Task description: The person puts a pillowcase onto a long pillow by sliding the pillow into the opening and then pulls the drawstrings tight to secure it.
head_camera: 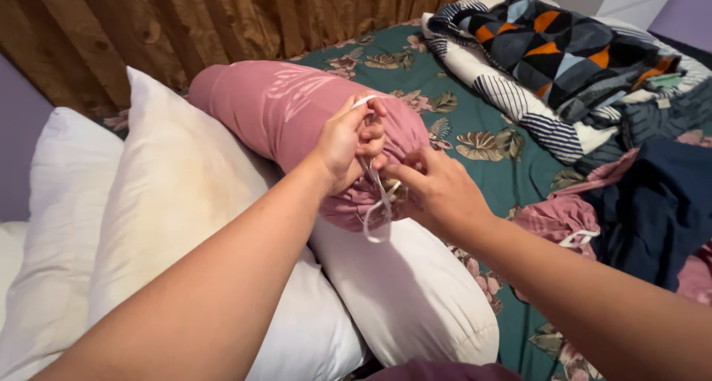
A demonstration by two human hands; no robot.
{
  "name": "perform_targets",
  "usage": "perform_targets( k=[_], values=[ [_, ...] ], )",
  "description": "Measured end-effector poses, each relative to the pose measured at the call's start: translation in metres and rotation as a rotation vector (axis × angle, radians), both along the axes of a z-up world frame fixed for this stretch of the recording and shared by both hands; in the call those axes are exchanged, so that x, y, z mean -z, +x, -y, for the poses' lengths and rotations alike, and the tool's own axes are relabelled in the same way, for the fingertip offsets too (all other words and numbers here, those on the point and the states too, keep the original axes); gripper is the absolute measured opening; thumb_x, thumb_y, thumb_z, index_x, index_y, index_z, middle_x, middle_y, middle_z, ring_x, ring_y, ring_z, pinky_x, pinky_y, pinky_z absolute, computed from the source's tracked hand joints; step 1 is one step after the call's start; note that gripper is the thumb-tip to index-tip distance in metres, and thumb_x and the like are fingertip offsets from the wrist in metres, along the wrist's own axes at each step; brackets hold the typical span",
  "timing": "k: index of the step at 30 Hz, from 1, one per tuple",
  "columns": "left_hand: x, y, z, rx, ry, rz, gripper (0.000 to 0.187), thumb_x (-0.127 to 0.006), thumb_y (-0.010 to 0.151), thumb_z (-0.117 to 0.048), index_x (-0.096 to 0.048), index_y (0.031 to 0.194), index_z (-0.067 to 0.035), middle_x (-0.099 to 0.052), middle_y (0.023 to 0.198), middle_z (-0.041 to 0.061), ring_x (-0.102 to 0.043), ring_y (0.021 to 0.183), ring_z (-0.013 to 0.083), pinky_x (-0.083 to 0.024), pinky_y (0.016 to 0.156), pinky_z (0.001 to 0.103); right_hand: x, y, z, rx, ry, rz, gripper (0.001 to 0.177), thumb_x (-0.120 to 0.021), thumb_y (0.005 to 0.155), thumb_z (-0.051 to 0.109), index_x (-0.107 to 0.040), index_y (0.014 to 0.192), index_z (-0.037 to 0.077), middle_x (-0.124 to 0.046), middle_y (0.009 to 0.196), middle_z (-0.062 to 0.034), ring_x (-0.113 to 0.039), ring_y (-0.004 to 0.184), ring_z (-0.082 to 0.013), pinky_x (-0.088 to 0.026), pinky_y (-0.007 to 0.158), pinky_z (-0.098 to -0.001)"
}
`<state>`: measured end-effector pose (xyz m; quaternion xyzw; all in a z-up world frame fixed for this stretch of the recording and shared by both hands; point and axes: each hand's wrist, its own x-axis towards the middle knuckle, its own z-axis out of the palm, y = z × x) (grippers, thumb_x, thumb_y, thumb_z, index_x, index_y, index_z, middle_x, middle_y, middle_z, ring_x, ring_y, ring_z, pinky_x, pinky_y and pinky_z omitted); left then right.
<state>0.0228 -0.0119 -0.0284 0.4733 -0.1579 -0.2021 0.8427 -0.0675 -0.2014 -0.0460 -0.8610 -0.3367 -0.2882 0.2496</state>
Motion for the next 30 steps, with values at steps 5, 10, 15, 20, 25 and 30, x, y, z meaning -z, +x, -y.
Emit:
perform_targets(
  k=[5,10,15,20,25,30],
  values=[
    [0.002,0.001,0.002,-0.043,0.011,0.010,0.025,-0.035,0.110,-0.030,-0.051,0.104,-0.013,-0.036,0.067,-0.002,-0.030,0.047,0.0087,-0.041,0.047,0.033,0.005,0.016,0.006,-0.015,-0.068,0.051,0.024,-0.082,0.080,0.018,-0.074,0.104,0.018,-0.062,0.095,-0.0063,-0.063,0.093,-0.0262,-0.051,0.080,-0.0399],
    [-0.005,0.005,-0.010,-0.035,-0.025,-0.013,0.021,-0.037,0.109,-0.029,-0.051,0.104,-0.014,-0.035,0.067,-0.003,-0.029,0.047,0.0080,-0.035,0.045,0.030,0.025,0.023,0.041,-0.288,0.655,-0.823,0.020,-0.058,0.087,0.015,-0.072,0.096,0.004,-0.066,0.108,-0.0113,-0.059,0.106,-0.0260,-0.047,0.093,-0.0396],
    [-0.005,0.005,-0.004,-0.087,0.010,-0.050,0.021,-0.037,0.108,-0.030,-0.050,0.102,-0.015,-0.035,0.065,-0.003,-0.026,0.045,0.0078,-0.026,0.040,0.027,0.013,0.002,0.065,-0.261,2.057,-1.051,0.033,-0.034,0.093,0.022,-0.033,0.061,0.015,-0.073,0.114,-0.0078,-0.067,0.112,-0.0278,-0.046,0.104,-0.0483],
    [0.004,0.017,0.005,-0.097,0.149,0.009,0.023,-0.037,0.107,-0.031,-0.052,0.102,-0.013,-0.037,0.065,-0.003,-0.026,0.044,0.0068,-0.021,0.037,0.025,0.037,0.019,0.051,-0.960,1.996,-1.216,0.028,-0.044,0.100,0.026,-0.045,0.076,0.012,-0.054,0.073,-0.0055,-0.055,0.073,-0.0206,-0.049,0.103,-0.0483],
    [0.031,0.022,0.008,-0.192,0.739,0.591,0.028,-0.058,0.093,-0.015,-0.062,0.119,-0.008,-0.059,0.082,0.002,-0.054,0.063,0.0105,-0.046,0.051,0.029,0.037,0.049,0.034,-0.570,1.305,-1.242,0.020,-0.044,0.101,0.009,-0.063,0.102,0.009,-0.051,0.081,-0.0021,-0.045,0.068,-0.0145,-0.040,0.071,-0.0328],
    [0.034,-0.009,-0.005,-0.034,0.776,0.677,0.055,-0.078,0.083,-0.019,-0.052,0.128,-0.001,-0.068,0.111,0.010,-0.067,0.103,0.0125,-0.057,0.085,0.030,0.006,0.043,0.001,-0.169,0.777,-0.973,0.024,-0.057,0.092,0.002,-0.074,0.109,0.002,-0.068,0.099,-0.0008,-0.068,0.090,-0.0121,-0.055,0.083,-0.0272]
  ],
)
